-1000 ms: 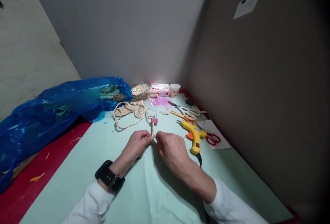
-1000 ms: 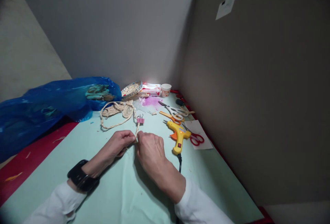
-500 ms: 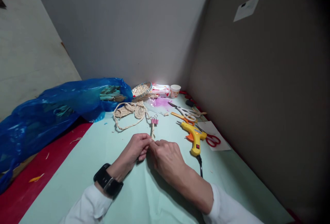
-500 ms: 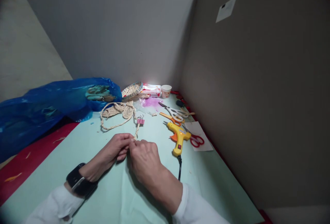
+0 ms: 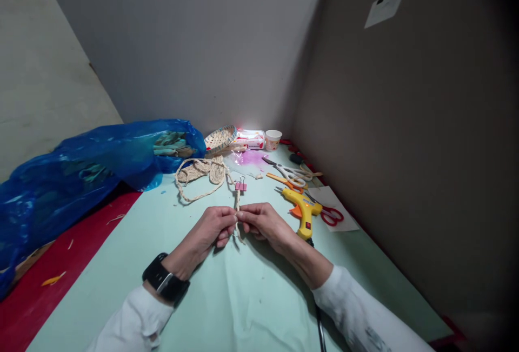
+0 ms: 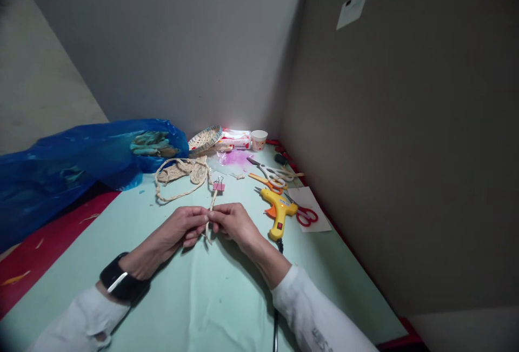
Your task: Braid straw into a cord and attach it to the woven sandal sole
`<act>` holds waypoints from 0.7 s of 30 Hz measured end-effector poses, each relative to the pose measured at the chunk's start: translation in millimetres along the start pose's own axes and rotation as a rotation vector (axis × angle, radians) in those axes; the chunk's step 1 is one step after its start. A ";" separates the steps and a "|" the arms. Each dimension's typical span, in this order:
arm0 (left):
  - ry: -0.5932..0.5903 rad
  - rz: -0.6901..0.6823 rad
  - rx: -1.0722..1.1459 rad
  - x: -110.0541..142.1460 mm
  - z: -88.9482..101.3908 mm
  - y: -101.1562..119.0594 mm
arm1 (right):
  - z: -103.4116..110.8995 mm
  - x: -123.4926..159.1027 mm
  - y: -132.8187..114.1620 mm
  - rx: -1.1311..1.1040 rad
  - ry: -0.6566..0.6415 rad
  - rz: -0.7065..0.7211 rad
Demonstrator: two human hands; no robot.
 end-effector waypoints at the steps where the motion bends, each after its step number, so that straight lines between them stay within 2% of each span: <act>1: 0.014 -0.024 -0.048 0.6 -0.5 0.5 | 0.4 0.2 0.3 -0.009 0.013 -0.005; 9: 0.248 -0.313 -0.514 15.2 3.9 28.4 | 9.6 4.0 -4.5 0.021 0.225 0.071; 17: 0.225 -0.382 -0.618 27.2 -13.4 22.3 | 4.6 8.0 -2.1 -0.192 0.145 -0.059; 21: 0.189 -0.348 -0.531 21.0 -2.4 25.4 | 2.6 7.4 0.9 -0.285 0.168 -0.114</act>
Point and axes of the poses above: each hand's wrist, its own x-axis away from the middle knuckle, its own z-axis out of the back of the hand, y = z × x, the point moved 4 cm from there along -x, towards the middle knuckle, and after that the axes turned 13 degrees about y, right-handed, at the moved point
